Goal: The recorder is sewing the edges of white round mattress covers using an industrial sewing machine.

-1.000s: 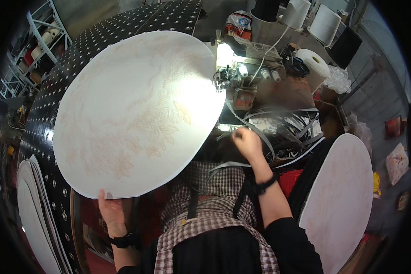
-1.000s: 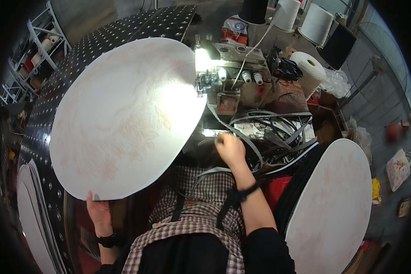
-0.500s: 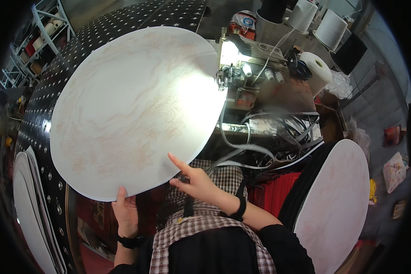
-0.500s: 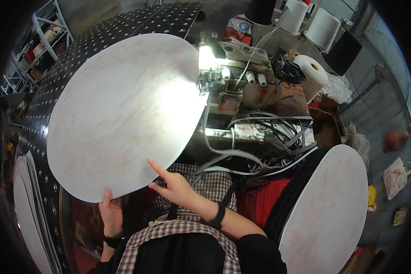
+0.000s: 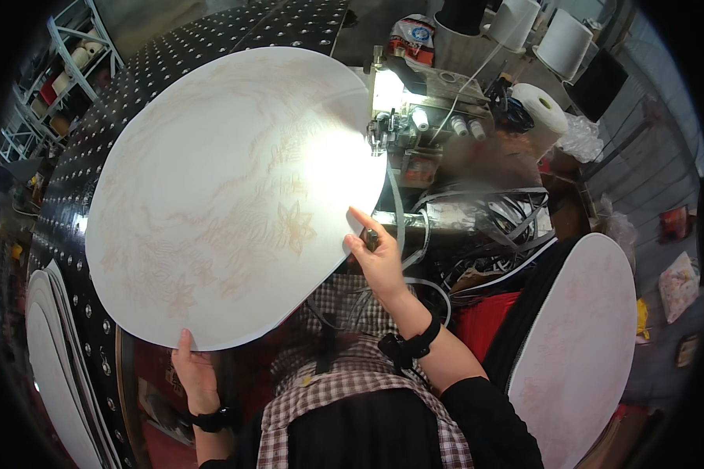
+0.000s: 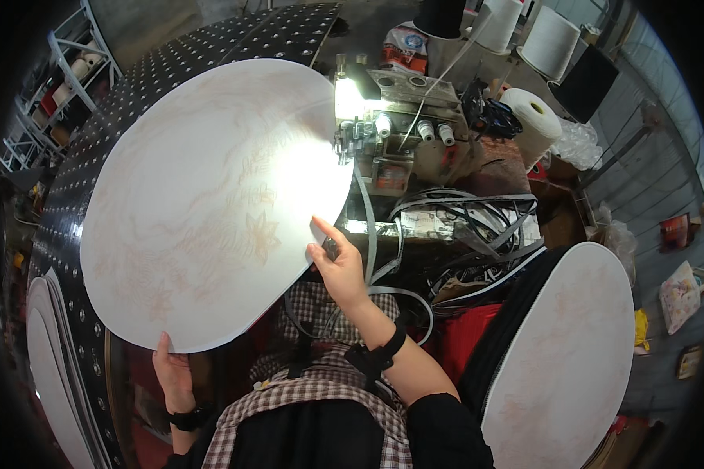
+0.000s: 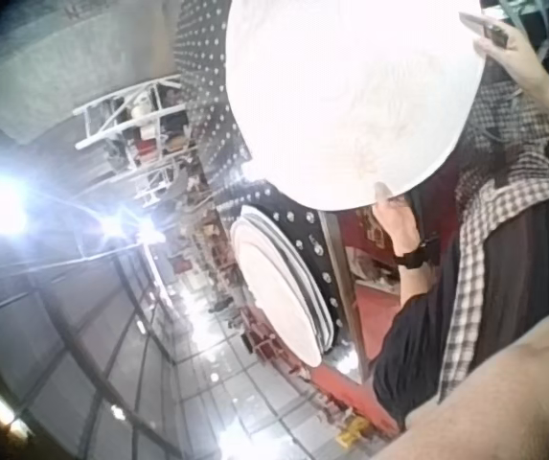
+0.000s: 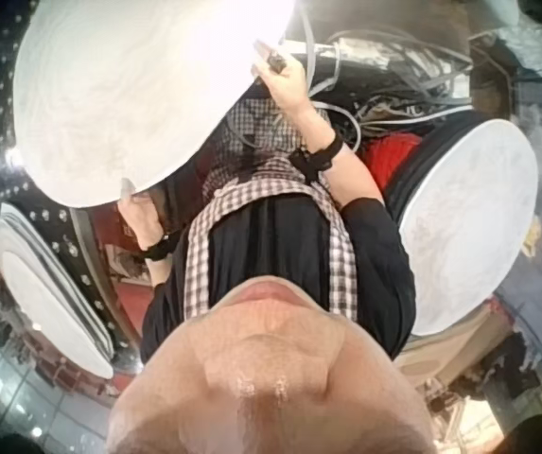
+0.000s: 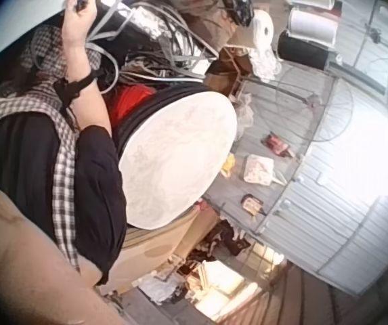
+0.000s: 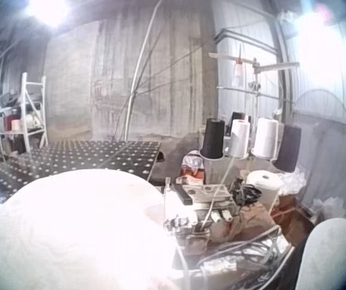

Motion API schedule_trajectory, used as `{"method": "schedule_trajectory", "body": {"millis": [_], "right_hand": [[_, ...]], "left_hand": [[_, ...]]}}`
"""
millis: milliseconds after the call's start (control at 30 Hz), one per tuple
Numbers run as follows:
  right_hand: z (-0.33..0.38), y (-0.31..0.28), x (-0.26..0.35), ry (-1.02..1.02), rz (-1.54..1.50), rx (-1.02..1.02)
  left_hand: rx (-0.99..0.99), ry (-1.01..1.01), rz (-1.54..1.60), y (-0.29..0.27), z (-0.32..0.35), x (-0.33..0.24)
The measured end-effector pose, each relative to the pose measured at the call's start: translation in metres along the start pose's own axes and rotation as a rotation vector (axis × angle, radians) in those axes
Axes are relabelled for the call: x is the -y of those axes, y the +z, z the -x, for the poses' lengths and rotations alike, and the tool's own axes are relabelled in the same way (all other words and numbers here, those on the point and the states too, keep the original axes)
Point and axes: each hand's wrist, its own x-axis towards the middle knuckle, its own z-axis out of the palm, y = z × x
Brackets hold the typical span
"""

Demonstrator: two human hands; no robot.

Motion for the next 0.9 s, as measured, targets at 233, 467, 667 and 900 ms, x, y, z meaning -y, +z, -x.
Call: {"method": "schedule_trajectory", "body": {"millis": [233,467,667,900], "right_hand": [[0.028,0.020,-0.016,-0.089,0.192,0.212],[-0.003,-0.005,0.009,-0.013,0.031,0.014],[-0.004,-0.007,-0.007,-0.267,0.298,0.053],[0.007,0.002,-0.007,-0.077,0.063,0.038]], "left_hand": [[0.089,-0.113,0.010,0.032,0.027,0.022],[-0.119,-0.037,0.180,0.001,-0.005,-0.003],[0.010,0.014,-0.020,0.012,0.011,0.006],[-0.026,-0.102,0.127,0.023,0.013,0.006]]}}
